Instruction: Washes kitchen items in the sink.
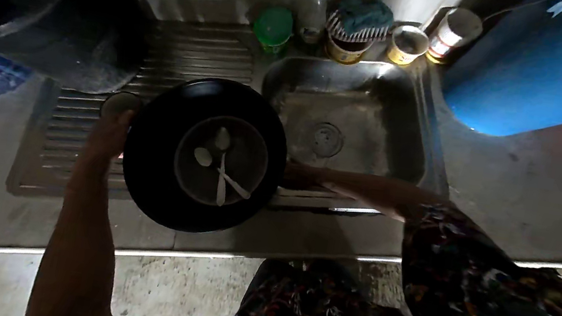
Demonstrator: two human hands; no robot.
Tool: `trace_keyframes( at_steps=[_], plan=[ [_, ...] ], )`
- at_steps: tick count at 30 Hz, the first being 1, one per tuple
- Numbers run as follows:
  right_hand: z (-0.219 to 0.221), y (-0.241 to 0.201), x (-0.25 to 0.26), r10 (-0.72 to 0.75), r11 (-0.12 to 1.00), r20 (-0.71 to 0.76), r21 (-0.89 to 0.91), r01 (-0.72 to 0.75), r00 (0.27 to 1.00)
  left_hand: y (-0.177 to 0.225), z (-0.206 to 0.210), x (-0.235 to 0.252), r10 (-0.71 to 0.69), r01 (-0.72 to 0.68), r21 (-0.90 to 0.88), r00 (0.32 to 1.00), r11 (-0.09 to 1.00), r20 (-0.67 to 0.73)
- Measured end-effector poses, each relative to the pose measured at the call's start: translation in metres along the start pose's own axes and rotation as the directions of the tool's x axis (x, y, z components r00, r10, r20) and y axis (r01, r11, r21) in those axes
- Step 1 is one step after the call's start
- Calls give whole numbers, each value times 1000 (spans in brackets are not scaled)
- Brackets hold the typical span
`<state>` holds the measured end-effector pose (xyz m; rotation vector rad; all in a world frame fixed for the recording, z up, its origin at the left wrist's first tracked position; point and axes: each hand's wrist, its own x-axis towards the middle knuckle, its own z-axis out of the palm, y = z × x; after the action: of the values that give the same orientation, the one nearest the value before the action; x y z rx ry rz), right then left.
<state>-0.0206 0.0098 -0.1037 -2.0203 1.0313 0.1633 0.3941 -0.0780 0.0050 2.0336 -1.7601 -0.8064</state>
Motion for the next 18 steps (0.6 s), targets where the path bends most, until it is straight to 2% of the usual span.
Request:
trace_keyframes(
  at_steps=[2,3,5,7,9,11,12,13,14,15,16,18],
  plan=[
    [16,64,17,-142,954,-184,-288,85,973,-9,-1,6,18,-18,48,1000,999,16],
    [13,92,17,-142,927,-254,-373,38,957,-12,-1,9,23,-24,55,1000,998,16],
    [-9,128,2,-11,875,-372,-454,-172,928,-10,0,9,6,-6,41,1000,999,-1],
    [-25,153,-22,139,846,-498,-389,-364,856,-3,-1,2,-12,12,7,1000,1000,-7],
    [-31,169,-48,312,806,-590,-250,-536,744,-5,-1,-1,-14,14,-3,1000,1000,-10],
    [-38,179,-58,479,757,-690,11,-654,542,-4,-1,0,-18,18,6,1000,1000,-3],
    [-39,183,-53,506,734,-741,101,-671,441,-2,0,0,-17,17,22,1000,1000,-3],
    [-39,186,-39,505,723,-782,154,-673,364,-2,0,1,-13,14,35,1000,999,-11],
    [-40,183,-18,517,720,-789,190,-668,332,-2,1,1,-9,10,41,1000,999,-18],
    [-40,176,5,521,725,-778,187,-663,350,-3,1,2,4,-3,40,1000,999,-19],
    [-42,162,27,508,744,-762,152,-650,403,-4,0,2,14,-13,34,1000,999,-17],
    [-44,125,58,406,835,-715,37,-548,569,-7,0,3,-1,1,20,1000,1000,-6]
  ],
)
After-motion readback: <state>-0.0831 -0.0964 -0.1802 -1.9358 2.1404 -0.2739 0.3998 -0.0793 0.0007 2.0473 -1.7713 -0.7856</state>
